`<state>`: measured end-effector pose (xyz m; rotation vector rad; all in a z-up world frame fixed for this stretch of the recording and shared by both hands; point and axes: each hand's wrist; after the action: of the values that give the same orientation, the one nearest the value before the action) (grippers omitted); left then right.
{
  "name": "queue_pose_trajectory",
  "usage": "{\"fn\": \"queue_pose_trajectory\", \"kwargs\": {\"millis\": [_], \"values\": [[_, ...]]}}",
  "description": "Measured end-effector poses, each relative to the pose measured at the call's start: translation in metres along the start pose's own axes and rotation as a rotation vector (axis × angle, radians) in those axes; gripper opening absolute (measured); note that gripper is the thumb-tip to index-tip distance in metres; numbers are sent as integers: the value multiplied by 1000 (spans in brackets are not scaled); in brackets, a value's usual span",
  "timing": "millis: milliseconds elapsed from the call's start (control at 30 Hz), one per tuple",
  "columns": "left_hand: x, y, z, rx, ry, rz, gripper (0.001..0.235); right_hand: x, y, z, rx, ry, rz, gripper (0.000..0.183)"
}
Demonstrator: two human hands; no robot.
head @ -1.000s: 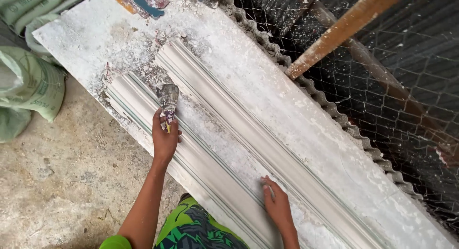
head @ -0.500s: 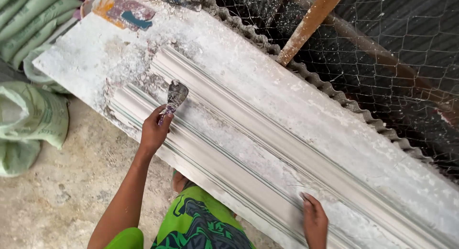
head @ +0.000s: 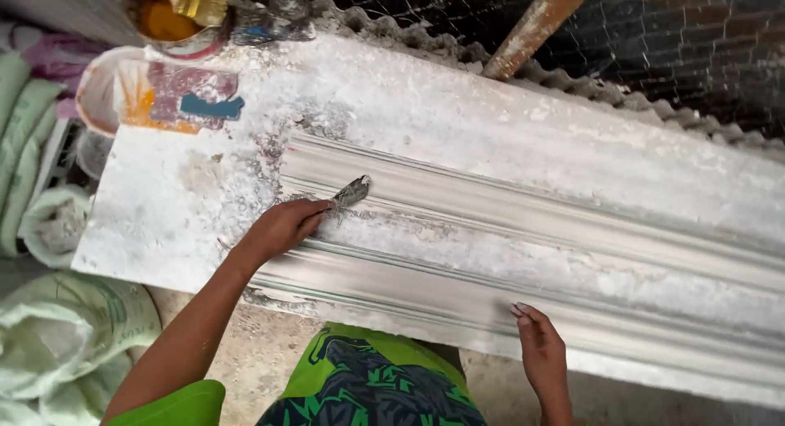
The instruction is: Using a putty knife to scrape and smooth the surface of decorative plaster moldings.
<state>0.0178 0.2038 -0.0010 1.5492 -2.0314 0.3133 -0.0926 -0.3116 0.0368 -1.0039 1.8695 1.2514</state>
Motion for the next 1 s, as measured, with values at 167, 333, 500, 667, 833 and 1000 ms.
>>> {"fn": "queue_pose_trajectory", "kwargs": {"millis": [167, 333, 500, 667, 833, 1000], "values": [[-44, -25, 2, -64, -35, 193, 31, -17, 39, 8, 110, 38, 78, 41], [-59, -33, -17, -106, -48, 278, 28, -7, 61, 3, 226, -64, 81, 39], [-60, -44, -4, -80, -18, 348, 29, 5, 70, 19, 258, -97, 28, 36], [-52, -53, 20, -89, -58, 338, 30, 2, 70, 34, 229, -61, 23, 35], [-40, -59, 37, -76, -89, 363, 30, -6, 67, 45, 202, -53, 13, 36], [-13, -70, 48, -70, -141, 366, 30, -15, 72, 48, 199, 20, 64, 39]]}}
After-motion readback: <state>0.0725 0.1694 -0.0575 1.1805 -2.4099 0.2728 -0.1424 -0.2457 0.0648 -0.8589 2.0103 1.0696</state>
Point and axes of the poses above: each hand's wrist, its own y-axis away from the middle knuckle, its own z-axis out of the palm, x = y × z, and after that the axes turned 8 degrees about -y, right-handed
